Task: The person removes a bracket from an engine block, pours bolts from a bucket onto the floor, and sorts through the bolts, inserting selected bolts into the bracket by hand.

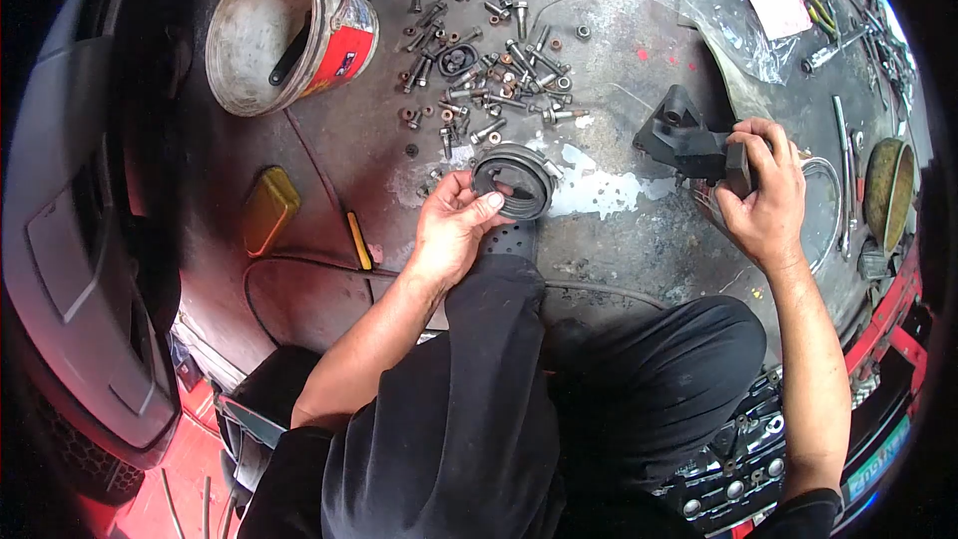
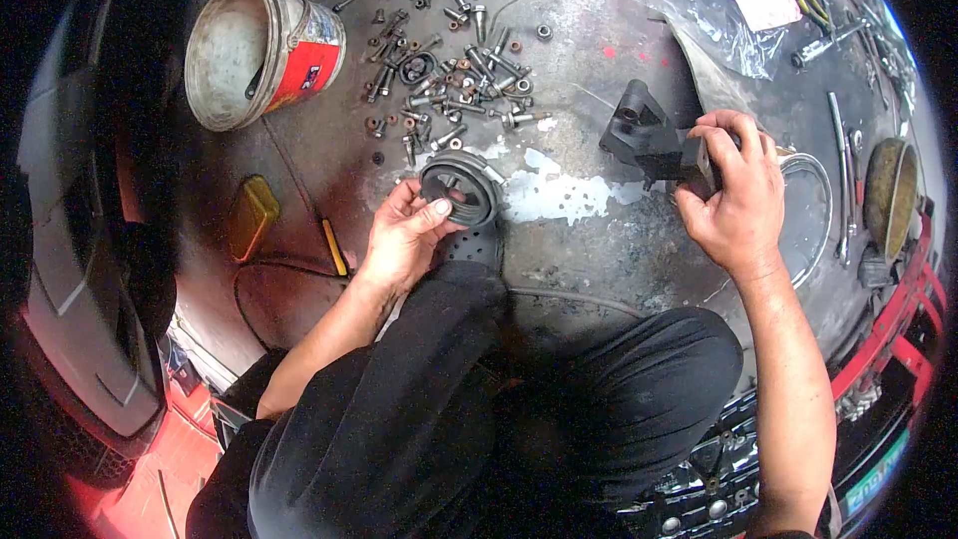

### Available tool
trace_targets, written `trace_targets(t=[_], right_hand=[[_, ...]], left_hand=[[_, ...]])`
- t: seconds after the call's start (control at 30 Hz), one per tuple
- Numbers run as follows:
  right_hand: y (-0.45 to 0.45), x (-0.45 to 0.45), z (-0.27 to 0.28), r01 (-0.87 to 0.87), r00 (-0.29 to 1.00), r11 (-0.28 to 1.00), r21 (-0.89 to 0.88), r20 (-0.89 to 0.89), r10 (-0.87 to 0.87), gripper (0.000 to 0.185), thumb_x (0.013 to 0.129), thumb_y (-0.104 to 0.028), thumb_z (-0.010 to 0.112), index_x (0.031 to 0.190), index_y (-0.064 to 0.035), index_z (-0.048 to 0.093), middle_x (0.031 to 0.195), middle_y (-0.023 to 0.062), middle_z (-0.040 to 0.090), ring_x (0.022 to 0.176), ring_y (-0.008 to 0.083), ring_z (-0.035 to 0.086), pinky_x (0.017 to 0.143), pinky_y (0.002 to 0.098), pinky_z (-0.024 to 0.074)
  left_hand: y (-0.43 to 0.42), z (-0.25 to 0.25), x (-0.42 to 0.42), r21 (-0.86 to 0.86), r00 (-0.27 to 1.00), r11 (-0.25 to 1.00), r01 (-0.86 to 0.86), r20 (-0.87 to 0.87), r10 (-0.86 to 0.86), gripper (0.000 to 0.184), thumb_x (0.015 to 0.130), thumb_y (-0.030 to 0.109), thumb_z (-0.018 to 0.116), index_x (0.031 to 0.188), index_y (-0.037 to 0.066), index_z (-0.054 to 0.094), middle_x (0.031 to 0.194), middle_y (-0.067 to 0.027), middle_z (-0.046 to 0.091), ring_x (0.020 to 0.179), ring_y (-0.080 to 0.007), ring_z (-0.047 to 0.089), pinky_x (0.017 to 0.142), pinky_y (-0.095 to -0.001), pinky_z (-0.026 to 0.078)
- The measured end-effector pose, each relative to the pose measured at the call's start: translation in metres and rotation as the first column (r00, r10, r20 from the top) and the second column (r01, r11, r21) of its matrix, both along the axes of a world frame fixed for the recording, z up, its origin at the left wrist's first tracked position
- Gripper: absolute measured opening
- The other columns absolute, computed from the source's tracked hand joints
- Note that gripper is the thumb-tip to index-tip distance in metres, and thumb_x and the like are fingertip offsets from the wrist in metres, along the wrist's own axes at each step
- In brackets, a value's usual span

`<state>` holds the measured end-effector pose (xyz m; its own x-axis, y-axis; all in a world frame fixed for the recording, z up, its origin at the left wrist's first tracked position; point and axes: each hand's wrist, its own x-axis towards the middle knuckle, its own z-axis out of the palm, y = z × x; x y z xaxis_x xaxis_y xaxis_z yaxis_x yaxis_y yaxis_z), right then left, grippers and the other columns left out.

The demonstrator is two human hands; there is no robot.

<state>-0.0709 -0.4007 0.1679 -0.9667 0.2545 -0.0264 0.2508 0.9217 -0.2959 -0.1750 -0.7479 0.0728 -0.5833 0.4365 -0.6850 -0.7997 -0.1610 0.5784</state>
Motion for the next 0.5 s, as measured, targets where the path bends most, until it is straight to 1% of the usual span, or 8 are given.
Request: trace_targets(t=[0.1,0.17,0.2,0.27,0.33,0.4,0.43,0.5], right_hand=[[0.000,-0.001,0.001,0.000,1.000,1.000,0.001,-0.003,0.000,0.046,0.060,-0.008,0.070,0.106,-0.0088,0.062,0.118,0.0083,0.059,0.109,0.0341,0.057,0.095,0.0444,0.0468],[0.000,-0.001,0.001,-0.001,1.000,1.000,0.000,-0.003,0.001,0.046,0.060,-0.008,0.070,0.106,-0.0088,0.062,0.118,0.0084,0.059,0.109,0.0342,0.057,0.095,0.0444,0.0468],[0.000,-0.001,0.000,-0.003,1.000,1.000,0.004,-0.005,0.003,0.046,0.060,-0.008,0.070,0.106,-0.0088,0.062,0.118,0.0084,0.059,0.109,0.0342,0.057,0.095,0.0442,0.0467],[0.000,0.000,-0.001,-0.005,1.000,1.000,0.003,-0.003,0.005,0.046,0.060,-0.008,0.070,0.106,-0.0088,0.062,0.118,0.0085,0.059,0.109,0.0341,0.057,0.095,0.0441,0.0467],[0.001,-0.001,0.000,-0.015,1.000,1.000,-0.002,-0.021,0.015,0.046,0.060,-0.008,0.070,0.105,-0.0086,0.062,0.118,0.0088,0.059,0.109,0.0340,0.057,0.095,0.0437,0.0466],[0.000,-0.001,-0.001,-0.010,1.000,1.000,-0.006,-0.027,0.009,0.045,0.061,-0.008,0.069,0.105,-0.0082,0.062,0.118,0.0091,0.059,0.109,0.0340,0.057,0.095,0.0435,0.0465],[0.000,-0.001,0.000,-0.005,1.000,1.000,-0.007,-0.019,0.005,0.045,0.061,-0.009,0.069,0.105,-0.0080,0.062,0.117,0.0091,0.059,0.108,0.0341,0.057,0.095,0.0435,0.0465],[0.000,-0.001,-0.001,-0.006,1.000,1.000,-0.005,-0.021,0.006,0.045,0.060,-0.009,0.069,0.105,-0.0075,0.061,0.118,0.0092,0.059,0.108,0.0344,0.057,0.095,0.0436,0.0465]], left_hand=[[-0.001,-0.002,-0.001,-0.004,0.999,1.000,-0.024,0.034,0.024,0.025,0.093,0.003,0.067,0.115,0.003,0.055,0.107,-0.0122,0.068,0.094,-0.0232,0.069,0.081,-0.0377,0.059],[-0.005,-0.008,-0.001,-0.044,0.997,0.998,-0.052,0.058,0.054,0.020,0.095,0.007,0.065,0.113,0.003,0.057,0.104,-0.0152,0.070,0.090,-0.0252,0.070,0.076,-0.0403,0.060],[-0.006,-0.009,0.000,-0.046,0.997,0.998,-0.052,0.060,0.054,0.020,0.095,0.007,0.065,0.113,0.003,0.057,0.104,-0.0152,0.070,0.090,-0.0252,0.070,0.076,-0.0403,0.060],[0.000,0.002,-0.004,-0.050,0.994,0.999,0.006,0.111,0.000,0.019,0.096,0.011,0.065,0.111,0.003,0.058,0.101,-0.0175,0.071,0.084,-0.0270,0.071,0.071,-0.0407,0.060],[0.000,0.004,-0.004,-0.069,0.990,0.998,-0.013,0.140,0.023,0.021,0.095,0.013,0.066,0.111,0.002,0.057,0.100,-0.0189,0.070,0.081,-0.0282,0.071,0.070,-0.0412,0.060],[-0.001,0.006,-0.006,-0.003,0.985,1.000,-0.007,0.173,0.007,0.024,0.095,0.013,0.067,0.113,0.002,0.057,0.099,-0.0188,0.070,0.081,-0.0285,0.071,0.069,-0.0413,0.059],[-0.003,0.006,-0.007,-0.009,0.985,1.000,-0.006,0.170,0.008,0.024,0.095,0.013,0.067,0.113,0.002,0.057,0.099,-0.0188,0.070,0.081,-0.0285,0.071,0.069,-0.0413,0.059],[-0.004,0.006,-0.007,0.083,0.977,0.996,0.012,0.213,-0.030,0.028,0.093,0.015,0.070,0.114,0.001,0.058,0.097,-0.0190,0.070,0.080,-0.0275,0.070,0.065,-0.0396,0.057]])
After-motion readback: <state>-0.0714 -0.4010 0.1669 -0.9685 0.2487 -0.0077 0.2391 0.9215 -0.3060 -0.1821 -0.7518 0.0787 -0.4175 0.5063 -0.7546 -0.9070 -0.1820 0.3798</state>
